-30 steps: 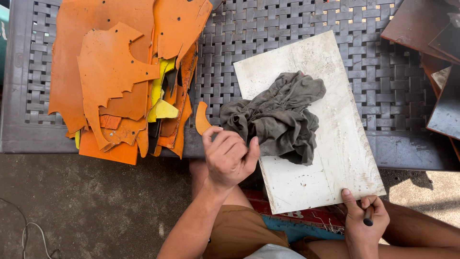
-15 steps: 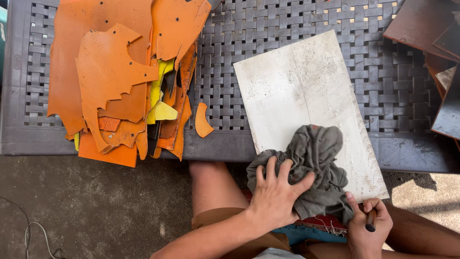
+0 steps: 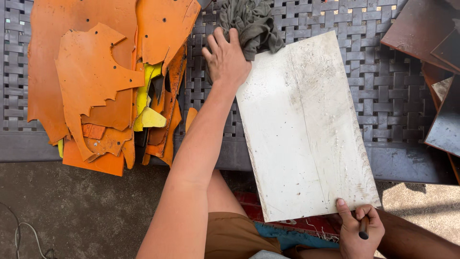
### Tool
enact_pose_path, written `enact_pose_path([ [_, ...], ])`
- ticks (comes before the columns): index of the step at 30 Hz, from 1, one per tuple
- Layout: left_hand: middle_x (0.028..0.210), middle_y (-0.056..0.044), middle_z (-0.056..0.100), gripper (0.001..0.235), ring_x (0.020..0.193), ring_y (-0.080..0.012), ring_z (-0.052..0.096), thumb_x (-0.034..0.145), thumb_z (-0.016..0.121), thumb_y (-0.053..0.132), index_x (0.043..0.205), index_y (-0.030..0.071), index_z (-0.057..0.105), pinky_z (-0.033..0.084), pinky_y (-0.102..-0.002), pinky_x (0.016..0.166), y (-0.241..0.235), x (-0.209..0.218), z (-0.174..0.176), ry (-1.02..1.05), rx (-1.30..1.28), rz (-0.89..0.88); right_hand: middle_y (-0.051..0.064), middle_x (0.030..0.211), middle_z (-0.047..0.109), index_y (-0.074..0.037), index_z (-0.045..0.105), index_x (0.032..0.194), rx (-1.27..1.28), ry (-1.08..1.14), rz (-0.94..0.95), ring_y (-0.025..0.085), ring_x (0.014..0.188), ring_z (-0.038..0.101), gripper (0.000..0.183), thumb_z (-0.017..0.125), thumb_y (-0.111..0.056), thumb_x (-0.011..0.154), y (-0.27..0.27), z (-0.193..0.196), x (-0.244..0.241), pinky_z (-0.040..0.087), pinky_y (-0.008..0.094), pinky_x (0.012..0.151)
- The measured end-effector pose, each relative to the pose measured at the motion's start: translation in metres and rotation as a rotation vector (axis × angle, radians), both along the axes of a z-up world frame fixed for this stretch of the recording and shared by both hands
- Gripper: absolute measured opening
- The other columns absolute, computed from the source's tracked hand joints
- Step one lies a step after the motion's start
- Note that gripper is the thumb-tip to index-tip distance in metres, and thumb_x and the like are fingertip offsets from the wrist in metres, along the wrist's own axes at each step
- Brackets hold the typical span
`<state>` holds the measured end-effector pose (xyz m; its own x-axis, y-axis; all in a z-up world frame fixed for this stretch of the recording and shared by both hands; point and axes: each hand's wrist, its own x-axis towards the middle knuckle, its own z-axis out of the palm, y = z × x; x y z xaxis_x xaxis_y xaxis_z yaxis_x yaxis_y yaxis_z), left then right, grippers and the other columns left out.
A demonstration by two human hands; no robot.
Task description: The person uses a sharp tool to cut and shape orange leather pieces on a woven mat. They wipe a white board with a cloth, then continue cutting leather pieces on the board, handling them one at a time.
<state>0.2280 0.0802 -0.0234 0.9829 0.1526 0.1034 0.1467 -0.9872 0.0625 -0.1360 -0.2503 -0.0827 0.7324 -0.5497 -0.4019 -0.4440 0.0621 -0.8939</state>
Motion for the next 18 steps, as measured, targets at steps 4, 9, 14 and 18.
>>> enact_pose_path([
  [4, 0.117, -0.016, 0.050, 0.063, 0.108, -0.0334, 0.051, 0.068, 0.086, 0.039, 0.114, 0.011, 0.053, 0.043, -0.049, 0.087, -0.046, -0.108, 0.010, 0.113, -0.050, -0.322, 0.000, 0.077, 0.058, -0.013, 0.039, 0.075, -0.033, 0.052, -0.024, 0.004, 0.074, 0.054, 0.047, 0.081, 0.001, 0.089, 0.003, -0.003, 0.007, 0.049, 0.020, 0.069],
  [9, 0.123, -0.023, 0.048, 0.058, 0.121, -0.0394, 0.048, 0.079, 0.069, 0.050, 0.122, 0.016, 0.053, 0.039, -0.051, 0.093, -0.104, -0.267, 0.021, 0.494, -0.094, -0.722, -0.001, 0.068, 0.050, -0.012, 0.041, 0.073, -0.101, 0.197, 0.024, 0.005, 0.066, 0.047, 0.044, 0.079, 0.003, 0.089, -0.007, -0.009, 0.003, 0.042, 0.021, 0.062],
  [14, 0.162, -0.024, 0.024, 0.080, 0.147, -0.0460, 0.026, 0.079, 0.060, 0.073, 0.140, 0.021, 0.046, 0.024, -0.077, 0.105, -0.120, -0.182, -0.002, 0.287, -0.254, -0.796, 0.000, 0.061, 0.043, -0.009, 0.038, 0.069, -0.221, 0.267, 0.097, 0.008, 0.062, 0.037, 0.052, 0.085, -0.002, 0.090, -0.011, -0.014, -0.002, 0.034, 0.024, 0.058],
  [18, 0.166, -0.004, 0.021, 0.083, 0.151, -0.0387, 0.019, 0.080, 0.071, 0.059, 0.153, 0.033, 0.039, 0.016, -0.074, 0.115, -0.109, -0.041, -0.022, 0.373, -0.079, -0.583, -0.001, 0.066, 0.048, -0.013, 0.039, 0.074, -0.166, 0.194, 0.084, 0.003, 0.062, 0.043, 0.045, 0.081, -0.003, 0.088, -0.006, -0.005, 0.007, 0.043, 0.020, 0.060],
])
